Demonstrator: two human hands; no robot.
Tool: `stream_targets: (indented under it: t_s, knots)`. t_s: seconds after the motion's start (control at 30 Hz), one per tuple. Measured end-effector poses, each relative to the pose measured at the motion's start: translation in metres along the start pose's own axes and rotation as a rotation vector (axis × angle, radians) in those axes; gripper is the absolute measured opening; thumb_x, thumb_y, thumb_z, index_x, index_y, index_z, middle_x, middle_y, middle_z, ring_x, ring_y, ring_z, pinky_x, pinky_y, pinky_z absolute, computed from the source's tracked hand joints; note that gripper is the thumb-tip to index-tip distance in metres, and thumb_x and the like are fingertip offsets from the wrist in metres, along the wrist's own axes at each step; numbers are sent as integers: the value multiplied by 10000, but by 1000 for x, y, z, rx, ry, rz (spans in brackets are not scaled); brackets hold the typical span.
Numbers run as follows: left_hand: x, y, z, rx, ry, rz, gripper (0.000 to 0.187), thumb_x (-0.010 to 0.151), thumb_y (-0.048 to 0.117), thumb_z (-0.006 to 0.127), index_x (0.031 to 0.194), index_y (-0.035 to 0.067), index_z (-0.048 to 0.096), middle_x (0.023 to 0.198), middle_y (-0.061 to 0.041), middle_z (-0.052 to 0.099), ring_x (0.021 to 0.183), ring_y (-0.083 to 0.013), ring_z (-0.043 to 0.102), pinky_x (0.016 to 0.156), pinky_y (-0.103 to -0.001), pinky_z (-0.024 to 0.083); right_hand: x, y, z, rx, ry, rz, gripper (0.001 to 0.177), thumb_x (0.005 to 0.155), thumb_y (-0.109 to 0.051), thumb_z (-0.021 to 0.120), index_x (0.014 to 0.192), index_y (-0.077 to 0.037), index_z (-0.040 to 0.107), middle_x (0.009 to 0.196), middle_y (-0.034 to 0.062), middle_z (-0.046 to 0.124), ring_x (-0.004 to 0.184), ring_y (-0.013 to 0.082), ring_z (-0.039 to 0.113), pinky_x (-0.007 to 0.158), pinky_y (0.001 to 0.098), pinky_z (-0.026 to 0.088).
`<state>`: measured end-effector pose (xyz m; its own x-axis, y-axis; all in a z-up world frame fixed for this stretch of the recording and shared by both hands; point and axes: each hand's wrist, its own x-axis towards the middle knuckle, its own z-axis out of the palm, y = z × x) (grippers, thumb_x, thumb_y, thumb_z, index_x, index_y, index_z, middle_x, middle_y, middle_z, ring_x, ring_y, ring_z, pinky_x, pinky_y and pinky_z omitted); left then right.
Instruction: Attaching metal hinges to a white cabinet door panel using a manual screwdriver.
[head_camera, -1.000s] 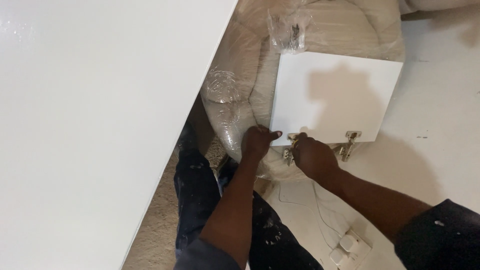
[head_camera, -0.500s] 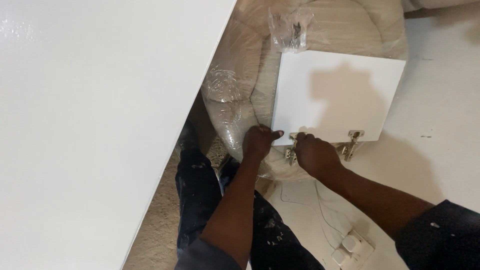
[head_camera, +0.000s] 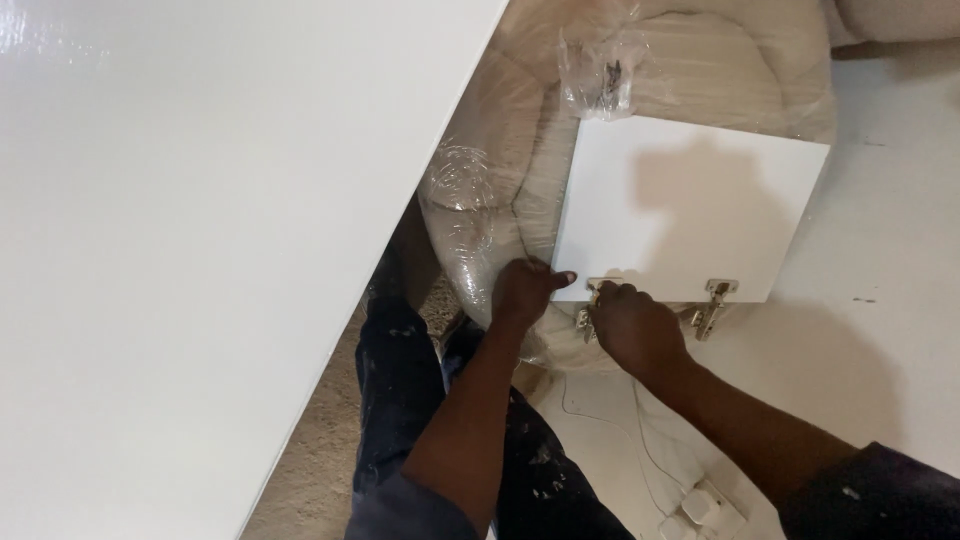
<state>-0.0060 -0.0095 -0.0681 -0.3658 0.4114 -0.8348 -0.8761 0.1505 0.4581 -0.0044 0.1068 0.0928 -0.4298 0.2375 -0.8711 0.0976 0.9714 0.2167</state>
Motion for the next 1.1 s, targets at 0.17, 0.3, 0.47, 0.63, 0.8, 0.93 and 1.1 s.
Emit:
stream_targets:
  t_s: [0.17, 0.3, 0.47, 0.63, 0.8, 0.93, 1.1]
  knots:
    - [6, -6, 2, 17, 9, 10, 348, 783, 294, 869, 636, 102, 619, 631, -79, 620, 669, -221, 609, 643, -358, 484, 30, 17, 48, 633, 98, 362, 438, 974, -445, 593, 1029, -18, 671, 871, 204, 703, 852, 379, 734, 700, 505, 570]
    - [10, -15, 6, -28, 16, -18, 366, 750, 320, 898, 647, 120, 609, 650, -58, 628, 693, -202, 612, 651, -327, 476, 15, -11, 20, 1646, 145, 808, 307, 949, -297, 665, 744, -77, 605, 593, -6, 435, 471, 116, 402, 436, 275, 255]
    - [1, 1, -1, -18, 0, -17, 361, 787, 258, 868, 618, 121, 580, 601, -45, 578, 632, -196, 571, 602, -324, 459, 13, 9, 27, 769, 62, 411, 318, 998, -346, 599, 943, -33, 588, 749, 117, 572, 662, 250, 591, 535, 358, 460]
    - [6, -9, 3, -6, 5, -22, 367, 790, 284, 873, 629, 122, 586, 600, -42, 588, 620, -191, 573, 586, -319, 462, 0, 3, 16, -201, 64, -82, 318, 1046, -239, 466, 1141, 23, 622, 897, 172, 688, 892, 336, 762, 714, 468, 650]
    - [1, 3, 0, 4, -15, 4, 393, 811, 281, 859, 612, 112, 566, 585, -48, 562, 606, -183, 553, 578, -314, 433, 30, 33, 72, 1110, 56, 393, 357, 999, -366, 555, 901, -35, 647, 593, 38, 519, 470, 158, 525, 405, 317, 394]
    - [4, -3, -3, -49, -29, 27, 382, 825, 223, 844, 588, 96, 572, 575, -58, 555, 608, -170, 524, 576, -312, 434, 15, 16, 46, 1881, -200, 668, 343, 996, -405, 553, 865, -88, 561, 639, -80, 257, 467, 59, 275, 409, 197, 191]
    - [-1, 2, -3, -7, -25, -23, 364, 798, 284, 870, 636, 126, 584, 604, -41, 589, 611, -178, 562, 570, -310, 446, -2, 5, 14, 845, -5, 463, 588, 873, -442, 744, 1316, -100, 562, 1173, 168, 737, 1126, 361, 692, 909, 458, 545]
